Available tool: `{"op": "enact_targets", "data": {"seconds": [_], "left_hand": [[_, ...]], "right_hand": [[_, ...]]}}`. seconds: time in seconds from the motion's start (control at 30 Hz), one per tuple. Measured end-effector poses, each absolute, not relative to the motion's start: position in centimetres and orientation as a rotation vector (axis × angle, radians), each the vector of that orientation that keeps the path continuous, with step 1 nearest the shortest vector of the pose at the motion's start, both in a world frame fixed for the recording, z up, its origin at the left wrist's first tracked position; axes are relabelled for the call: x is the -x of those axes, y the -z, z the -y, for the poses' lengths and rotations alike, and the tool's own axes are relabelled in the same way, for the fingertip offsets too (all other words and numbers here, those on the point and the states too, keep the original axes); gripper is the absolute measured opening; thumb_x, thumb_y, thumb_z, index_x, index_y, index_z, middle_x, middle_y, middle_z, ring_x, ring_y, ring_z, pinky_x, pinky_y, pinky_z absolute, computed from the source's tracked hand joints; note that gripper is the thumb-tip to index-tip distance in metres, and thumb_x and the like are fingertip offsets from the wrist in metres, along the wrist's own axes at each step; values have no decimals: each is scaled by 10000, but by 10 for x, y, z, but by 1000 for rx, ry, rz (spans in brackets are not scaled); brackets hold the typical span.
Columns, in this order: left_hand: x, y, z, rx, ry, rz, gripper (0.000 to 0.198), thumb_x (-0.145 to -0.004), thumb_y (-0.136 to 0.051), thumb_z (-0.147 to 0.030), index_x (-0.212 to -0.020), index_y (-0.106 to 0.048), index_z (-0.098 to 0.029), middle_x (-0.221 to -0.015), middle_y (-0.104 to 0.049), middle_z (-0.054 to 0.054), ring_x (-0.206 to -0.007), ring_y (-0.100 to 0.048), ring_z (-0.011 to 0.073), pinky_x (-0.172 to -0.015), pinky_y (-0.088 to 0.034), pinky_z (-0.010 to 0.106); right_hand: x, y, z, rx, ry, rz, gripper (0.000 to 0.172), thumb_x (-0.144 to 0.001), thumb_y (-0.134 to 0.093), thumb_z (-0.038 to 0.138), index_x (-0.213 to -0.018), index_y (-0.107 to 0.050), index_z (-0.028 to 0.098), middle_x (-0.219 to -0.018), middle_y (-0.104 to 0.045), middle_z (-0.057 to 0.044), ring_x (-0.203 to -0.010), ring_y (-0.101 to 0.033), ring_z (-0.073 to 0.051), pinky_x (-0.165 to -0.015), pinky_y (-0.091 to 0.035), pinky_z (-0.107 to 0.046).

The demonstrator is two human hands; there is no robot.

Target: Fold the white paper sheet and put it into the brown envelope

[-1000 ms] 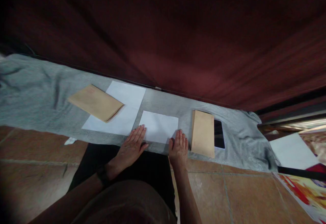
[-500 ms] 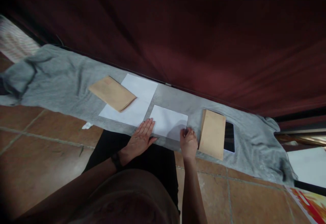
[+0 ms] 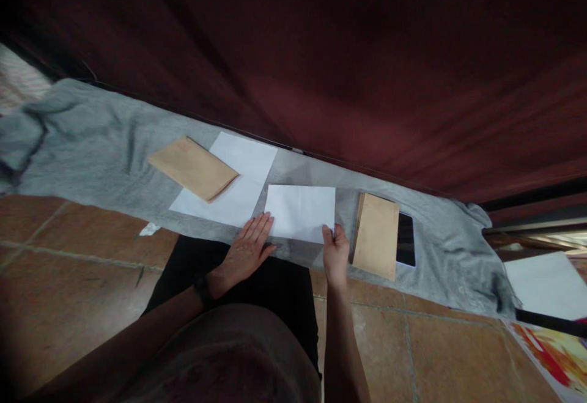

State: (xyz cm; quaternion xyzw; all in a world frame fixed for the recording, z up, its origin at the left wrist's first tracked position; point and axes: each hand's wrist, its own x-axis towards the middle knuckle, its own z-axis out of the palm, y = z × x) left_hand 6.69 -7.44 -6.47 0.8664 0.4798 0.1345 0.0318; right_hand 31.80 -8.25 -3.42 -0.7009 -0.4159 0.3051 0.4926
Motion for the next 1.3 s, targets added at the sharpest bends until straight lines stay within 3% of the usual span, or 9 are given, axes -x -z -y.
{"op": "enact_targets", "data": {"seconds": [0.17,0.37,0.53,0.7,0.8,1.0,1.3], "left_hand": [[-64,66,75,-2702,-413,-1463,657,-1022,-440,-428,-1547,-341,-46,-1627,-327,173,-1535,-261,267,-1265,-246,457],[-66,67,75,-2717,-381,-1446,651,-1027,-426,-446,-1548,-353,-63,-1632,-323,163,-1544,-231,270,-1278,-212,461],[-65,68,74,-2740,-363,-1407,646,-1016,-450,-443,-1527,-388,-52,-1611,-360,183,-1532,-264,278,-1276,-215,457],[-64,70,75,-2718,-405,-1391,572,-995,-510,-434,-1398,-550,-31,-1581,-393,221,-1524,-284,306,-1259,-257,478],[-63,70,75,-2703,-445,-1370,575,-994,-516,-430,-1408,-543,-32,-1592,-376,219,-1529,-271,302,-1257,-261,483],[-57,69,74,-2724,-433,-1321,591,-1002,-503,-390,-1476,-465,-39,-1602,-372,203,-1528,-278,291,-1261,-261,472],[-54,69,76,-2772,-360,-1285,534,-957,-594,-399,-1357,-602,-45,-1603,-351,230,-1524,-283,320,-1265,-248,479]], "right_hand": [[-323,-8,75,1605,-527,913,380,-873,-623,558,-934,-656,185,-839,-689,-18,-751,-614,-176,-728,-500,-312],[-316,-45,79,1555,17,1186,272,-999,-546,384,-1123,-697,196,-1089,-735,-78,-1031,-686,-217,-950,-521,-390],[-303,-7,87,1394,-91,1779,311,-1034,-460,238,-1249,-684,258,-1239,-728,-58,-1213,-647,-211,-1087,-497,-451],[-290,49,116,1451,-299,1999,399,-1036,-410,197,-1350,-643,278,-1306,-697,-61,-1265,-619,-220,-1133,-484,-483],[-290,68,133,1434,-306,2028,435,-1030,-412,163,-1410,-592,276,-1350,-671,-66,-1297,-596,-217,-1146,-477,-483],[-302,80,140,1444,-271,2117,457,-1032,-398,143,-1443,-555,267,-1419,-622,-73,-1360,-544,-226,-1187,-423,-513],[-304,81,140,1504,-243,2200,520,-1020,-397,151,-1525,-447,262,-1563,-473,-82,-1465,-414,-246,-1224,-346,-534]]}}
